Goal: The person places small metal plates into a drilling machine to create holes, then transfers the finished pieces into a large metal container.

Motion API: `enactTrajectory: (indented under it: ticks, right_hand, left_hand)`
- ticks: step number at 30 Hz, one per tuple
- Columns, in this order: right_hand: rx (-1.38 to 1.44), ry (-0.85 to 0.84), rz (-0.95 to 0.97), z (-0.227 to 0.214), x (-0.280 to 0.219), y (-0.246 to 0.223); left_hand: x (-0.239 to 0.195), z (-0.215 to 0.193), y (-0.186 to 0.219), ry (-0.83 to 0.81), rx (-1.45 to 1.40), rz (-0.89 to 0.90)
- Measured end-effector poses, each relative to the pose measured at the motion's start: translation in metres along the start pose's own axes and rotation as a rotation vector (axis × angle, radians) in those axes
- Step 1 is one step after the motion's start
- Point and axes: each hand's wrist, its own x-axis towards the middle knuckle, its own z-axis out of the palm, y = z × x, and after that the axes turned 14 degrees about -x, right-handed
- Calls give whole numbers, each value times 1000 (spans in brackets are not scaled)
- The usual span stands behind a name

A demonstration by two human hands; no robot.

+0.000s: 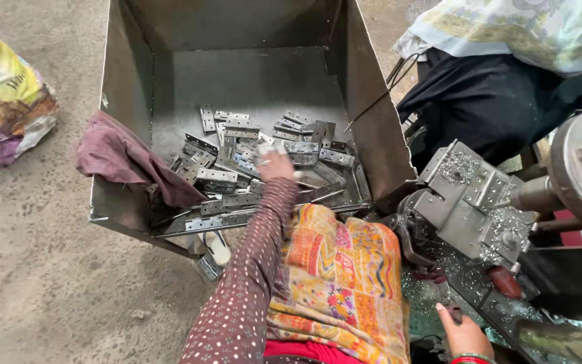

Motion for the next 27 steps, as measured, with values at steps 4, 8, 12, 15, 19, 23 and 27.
enactTrajectory:
  ticks: [4, 8, 12, 15, 19, 23, 27]
  right_hand:
    - [3, 58, 11, 6, -1, -1]
    - [-20, 0, 63, -1, -7, -4]
    - [10, 70, 63, -13, -25, -13]
    - [5, 35, 70, -26, -47, -24]
    - [45, 72, 39, -40, -68, -39]
    - [162, 97, 40, -49, -86, -47]
    - [162, 107, 53, -54, -94, -52]
  left_hand:
    - [20, -13, -54, -57, -92, -208]
    - [14, -9, -47, -63, -209, -295]
    - [6, 25, -46, 175, -254, -110]
    - [-12, 55, -51, 210, -547, 71]
    - [-46, 36, -42, 165, -556, 388]
    - [-96, -47, 28, 82, -690, 672]
    - [-166, -90, 120, 114, -795, 1122]
